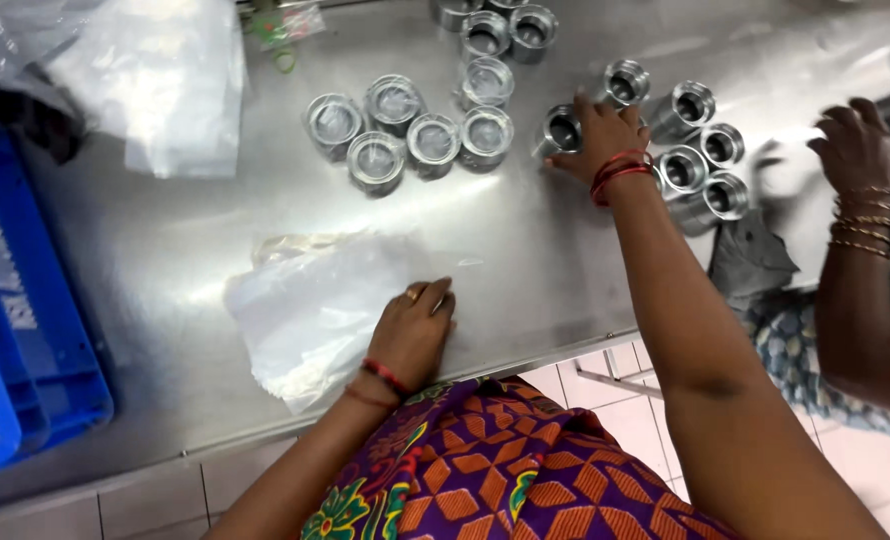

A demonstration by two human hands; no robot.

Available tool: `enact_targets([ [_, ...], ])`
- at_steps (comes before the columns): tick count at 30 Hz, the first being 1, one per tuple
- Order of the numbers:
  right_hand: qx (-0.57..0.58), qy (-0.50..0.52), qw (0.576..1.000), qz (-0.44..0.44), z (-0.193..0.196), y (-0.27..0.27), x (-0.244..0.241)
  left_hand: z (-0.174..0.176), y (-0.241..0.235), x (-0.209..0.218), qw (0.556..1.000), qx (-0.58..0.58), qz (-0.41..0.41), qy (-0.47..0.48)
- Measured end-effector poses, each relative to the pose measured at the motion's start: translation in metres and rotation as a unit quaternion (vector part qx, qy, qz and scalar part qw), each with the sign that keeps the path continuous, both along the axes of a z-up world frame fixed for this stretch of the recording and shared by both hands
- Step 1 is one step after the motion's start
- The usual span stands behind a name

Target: The person takes metal rings from a blue bin, places them on a metal table, and then packs them individually or in stacks into small plastic bags.

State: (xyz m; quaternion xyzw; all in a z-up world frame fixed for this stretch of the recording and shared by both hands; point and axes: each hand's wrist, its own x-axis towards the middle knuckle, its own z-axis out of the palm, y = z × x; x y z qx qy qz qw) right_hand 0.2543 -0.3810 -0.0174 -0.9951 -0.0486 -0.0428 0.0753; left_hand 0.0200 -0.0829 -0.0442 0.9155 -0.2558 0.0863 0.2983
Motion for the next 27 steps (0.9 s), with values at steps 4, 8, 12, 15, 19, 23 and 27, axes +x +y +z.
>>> enact_targets([
  [4,-0.074,0.086,0.994,0.0,-0.006,0.012,-0.026,0.004,-0.011,0.011,0.996,-0.019,0.037,0.073],
  [8,-0.042,0.025,0.998,0.047,-0.014,0.021,-0.11,0.0,-0.019,0.028,0.992,0.004,0.0,0.128],
  [12,0.06,-0.02,0.994,0.093,-0.026,0.022,-0.164,-0.019,-0.02,0.042,0.99,-0.014,0.039,0.137],
  [15,0.21,0.007,0.968,0.139,-0.022,0.018,-0.172,-0.017,-0.016,0.051,0.977,-0.125,0.066,0.161],
  [19,0.402,0.315,0.857,0.064,-0.013,0.027,-0.165,-0.027,-0.009,0.054,0.875,-0.335,0.068,0.343],
  [23,0.493,0.423,0.757,-0.067,-0.037,0.026,-0.155,-0.016,-0.002,0.059,0.853,-0.434,-0.068,0.283],
  [27,0.561,0.417,0.715,0.015,-0.027,0.038,-0.155,0.064,-0.002,0.061,0.922,-0.354,-0.081,0.136],
])
